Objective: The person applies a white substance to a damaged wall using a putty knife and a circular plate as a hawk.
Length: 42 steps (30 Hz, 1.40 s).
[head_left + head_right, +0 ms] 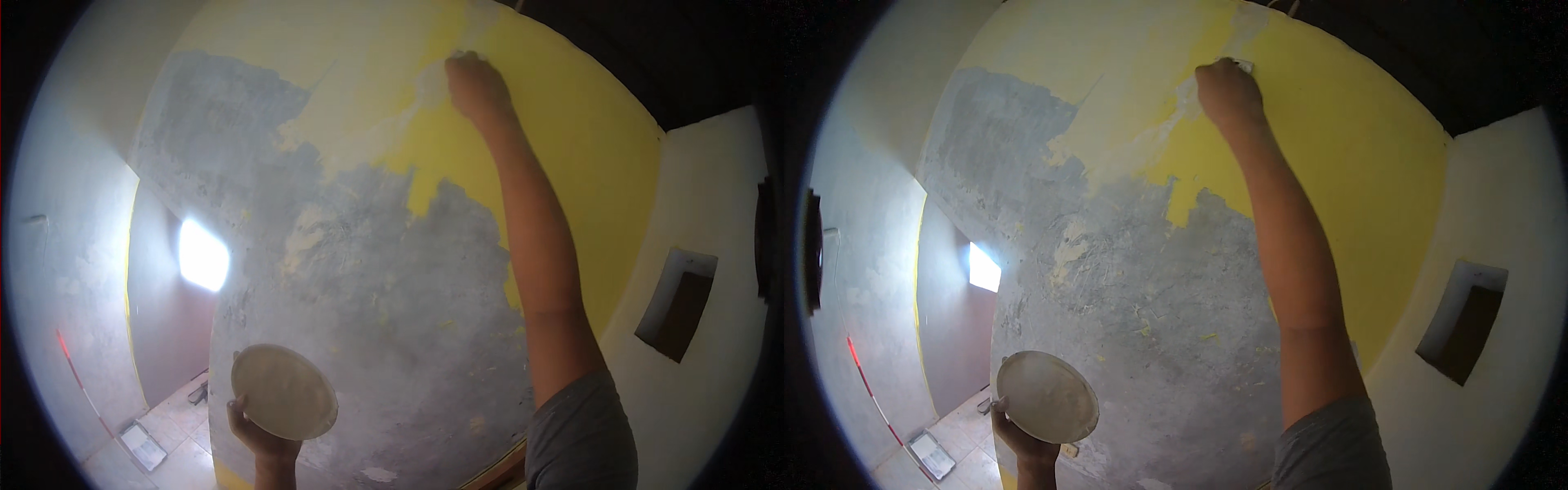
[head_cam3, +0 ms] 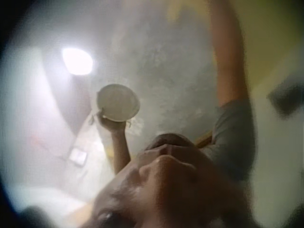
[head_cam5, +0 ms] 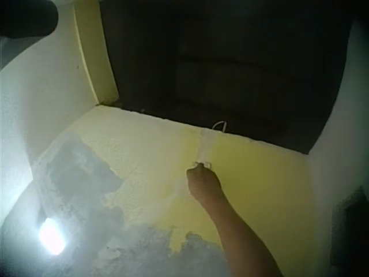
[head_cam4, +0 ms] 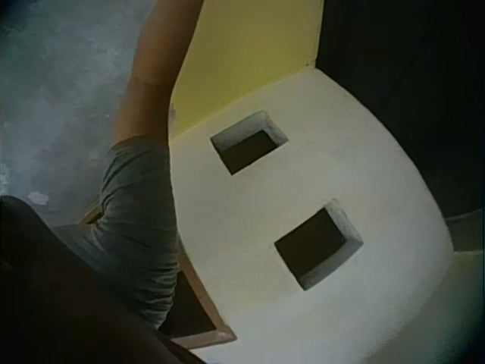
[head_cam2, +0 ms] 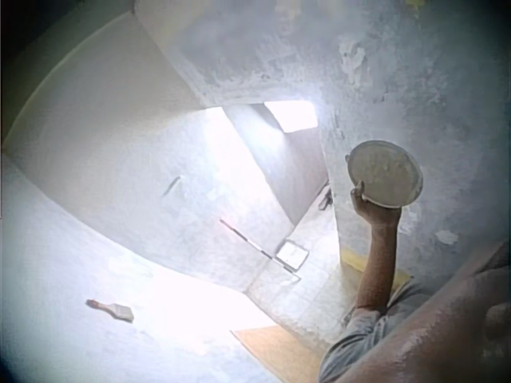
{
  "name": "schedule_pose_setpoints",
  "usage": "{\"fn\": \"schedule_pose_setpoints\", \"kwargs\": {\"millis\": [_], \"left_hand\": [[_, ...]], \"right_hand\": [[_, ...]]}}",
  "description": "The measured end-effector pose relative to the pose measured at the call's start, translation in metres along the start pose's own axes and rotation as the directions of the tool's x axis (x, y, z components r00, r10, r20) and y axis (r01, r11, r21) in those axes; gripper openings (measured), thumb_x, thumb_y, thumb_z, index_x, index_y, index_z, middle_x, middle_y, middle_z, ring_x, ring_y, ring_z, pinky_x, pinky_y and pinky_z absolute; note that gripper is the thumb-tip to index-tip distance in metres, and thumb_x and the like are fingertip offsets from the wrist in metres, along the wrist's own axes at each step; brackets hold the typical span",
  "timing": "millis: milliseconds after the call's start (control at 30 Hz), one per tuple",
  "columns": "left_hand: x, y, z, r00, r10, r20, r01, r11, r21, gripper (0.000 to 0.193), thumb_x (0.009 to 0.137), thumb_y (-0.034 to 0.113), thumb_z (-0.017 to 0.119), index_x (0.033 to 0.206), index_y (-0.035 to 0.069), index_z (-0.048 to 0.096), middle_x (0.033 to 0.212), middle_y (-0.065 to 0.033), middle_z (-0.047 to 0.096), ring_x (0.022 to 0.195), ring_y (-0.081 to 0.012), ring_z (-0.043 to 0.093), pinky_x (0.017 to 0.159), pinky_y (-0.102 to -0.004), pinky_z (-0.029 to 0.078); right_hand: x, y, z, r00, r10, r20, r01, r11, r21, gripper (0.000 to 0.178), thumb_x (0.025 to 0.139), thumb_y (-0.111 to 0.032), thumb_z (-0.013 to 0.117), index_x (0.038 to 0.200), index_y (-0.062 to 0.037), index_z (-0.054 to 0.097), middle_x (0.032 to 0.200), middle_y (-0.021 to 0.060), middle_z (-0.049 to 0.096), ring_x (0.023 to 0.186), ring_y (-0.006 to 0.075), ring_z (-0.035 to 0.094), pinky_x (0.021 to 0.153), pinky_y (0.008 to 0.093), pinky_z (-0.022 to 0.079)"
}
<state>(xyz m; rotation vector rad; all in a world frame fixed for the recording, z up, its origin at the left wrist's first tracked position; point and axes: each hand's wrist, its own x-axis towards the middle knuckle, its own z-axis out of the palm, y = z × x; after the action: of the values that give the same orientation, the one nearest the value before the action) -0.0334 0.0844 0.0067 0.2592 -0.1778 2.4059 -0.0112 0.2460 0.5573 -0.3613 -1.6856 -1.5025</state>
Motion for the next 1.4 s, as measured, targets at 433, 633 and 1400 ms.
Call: {"fn": "schedule_pose_setpoints", "kwargs": {"millis": [433,633,1400], "left_hand": [[-0.002,-0.008,0.012,1.0,0.017,0.016,-0.018,0.998,0.054,0.073,0.092,0.058,0.046,0.147,0.01,0.05,0.142,-0.0136,0.055,0.132,-0.0371,0.053,0.107,-0.0554,0.047],[0.001,0.001,0.048,0.986,0.166,-0.022,-0.163,0.981,0.103,0.072,0.094,0.059,0.044,0.145,0.009,0.052,0.142,-0.0141,0.056,0.132,-0.0363,0.054,0.109,-0.0552,0.046],[0.024,0.02,0.079,0.98,0.199,0.003,-0.193,0.944,0.269,0.068,0.096,0.044,0.047,0.149,0.002,0.046,0.148,-0.0164,0.05,0.14,-0.0338,0.046,0.118,-0.0487,0.037]], "right_hand": [[-0.144,-0.046,-0.088,0.956,0.291,-0.026,-0.243,0.842,0.481,0.034,0.093,-0.003,0.066,0.127,-0.0024,0.07,0.1,0.0199,0.063,0.087,0.0381,0.068,0.076,0.0467,0.056],[-0.292,-0.125,-0.141,0.941,0.335,0.052,-0.186,0.381,0.906,0.045,0.089,0.002,0.066,0.133,-0.0054,0.072,0.093,0.0073,0.066,0.075,0.0171,0.065,0.067,0.0319,0.053],[-0.494,-0.189,-0.117,0.958,0.022,0.287,-0.287,0.17,0.943,0.054,0.078,0.005,0.076,0.128,-0.0125,0.075,0.097,0.006,0.063,0.073,0.0192,0.065,0.056,0.034,0.055]]}}
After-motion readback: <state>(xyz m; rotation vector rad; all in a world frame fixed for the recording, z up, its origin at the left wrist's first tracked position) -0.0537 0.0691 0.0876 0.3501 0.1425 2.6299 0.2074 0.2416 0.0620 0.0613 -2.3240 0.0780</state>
